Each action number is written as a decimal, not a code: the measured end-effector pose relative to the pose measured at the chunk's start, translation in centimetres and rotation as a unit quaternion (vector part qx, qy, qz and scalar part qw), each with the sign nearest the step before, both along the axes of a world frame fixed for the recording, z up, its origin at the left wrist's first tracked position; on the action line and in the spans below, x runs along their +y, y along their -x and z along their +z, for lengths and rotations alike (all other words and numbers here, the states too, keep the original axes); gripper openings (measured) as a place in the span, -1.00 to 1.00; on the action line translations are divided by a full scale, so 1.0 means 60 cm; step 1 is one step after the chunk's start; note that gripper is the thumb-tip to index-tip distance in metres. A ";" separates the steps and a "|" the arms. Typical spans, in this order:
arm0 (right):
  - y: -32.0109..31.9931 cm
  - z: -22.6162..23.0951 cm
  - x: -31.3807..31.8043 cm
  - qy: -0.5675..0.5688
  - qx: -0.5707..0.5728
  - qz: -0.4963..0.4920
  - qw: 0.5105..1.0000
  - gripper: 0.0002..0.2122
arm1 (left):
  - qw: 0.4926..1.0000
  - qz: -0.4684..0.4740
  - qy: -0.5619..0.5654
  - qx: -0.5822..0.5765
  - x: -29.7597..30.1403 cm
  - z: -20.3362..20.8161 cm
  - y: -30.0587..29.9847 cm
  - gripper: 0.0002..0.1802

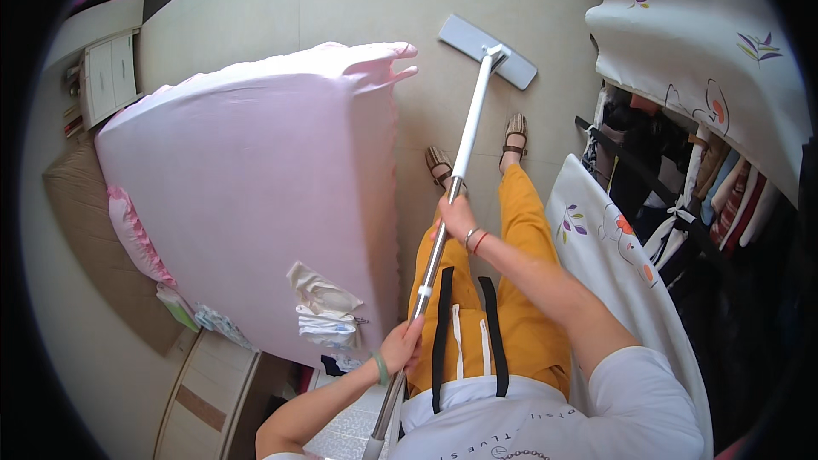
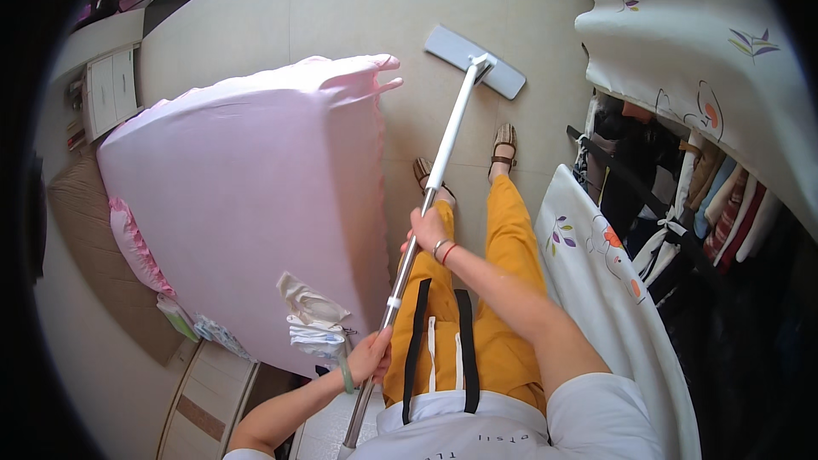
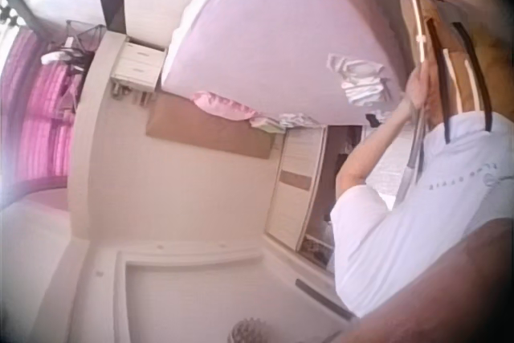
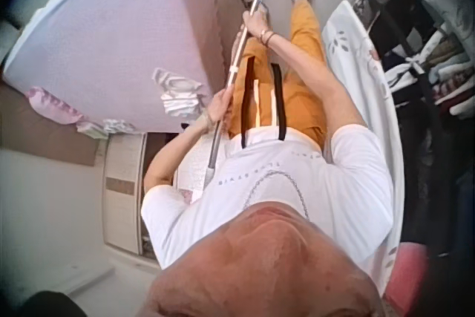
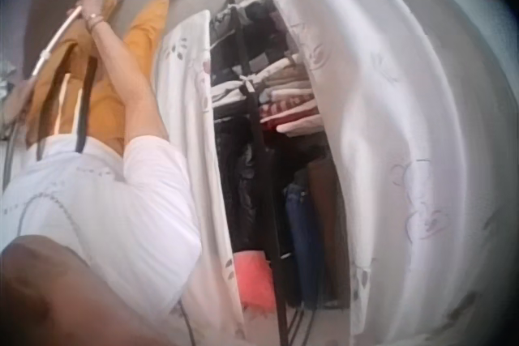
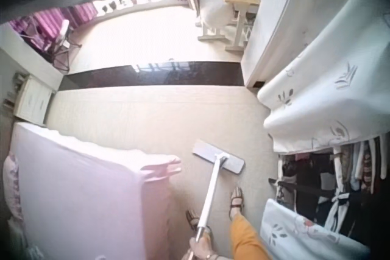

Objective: The person mops the tiled floor of a bedroom using a flat mop. They move the mop back and forth across the floor, navigating around a bed with a pink sheet and a baby crib. The person cleans the area between the furniture and along the walls.

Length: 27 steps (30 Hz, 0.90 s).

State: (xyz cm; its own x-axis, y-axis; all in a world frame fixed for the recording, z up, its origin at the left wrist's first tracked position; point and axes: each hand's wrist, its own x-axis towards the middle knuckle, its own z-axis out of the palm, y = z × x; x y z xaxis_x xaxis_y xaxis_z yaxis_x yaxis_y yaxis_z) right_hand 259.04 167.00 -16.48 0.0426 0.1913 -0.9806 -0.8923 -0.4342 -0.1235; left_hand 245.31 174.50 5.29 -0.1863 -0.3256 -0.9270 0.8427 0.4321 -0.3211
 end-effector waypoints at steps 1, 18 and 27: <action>-0.046 -0.019 0.003 0.010 -0.044 0.016 0.999 -0.78 | 1.000 -0.002 -0.001 -0.020 0.000 -0.027 -0.034 -0.53; -0.324 -0.118 0.092 0.069 -0.139 0.143 0.978 -0.80 | 0.975 0.184 -0.003 -0.122 0.008 -0.163 -0.222 -0.55; 0.075 0.059 0.015 0.096 -0.011 0.144 0.985 -0.82 | 0.962 0.250 0.091 0.054 -0.052 0.067 0.082 -0.53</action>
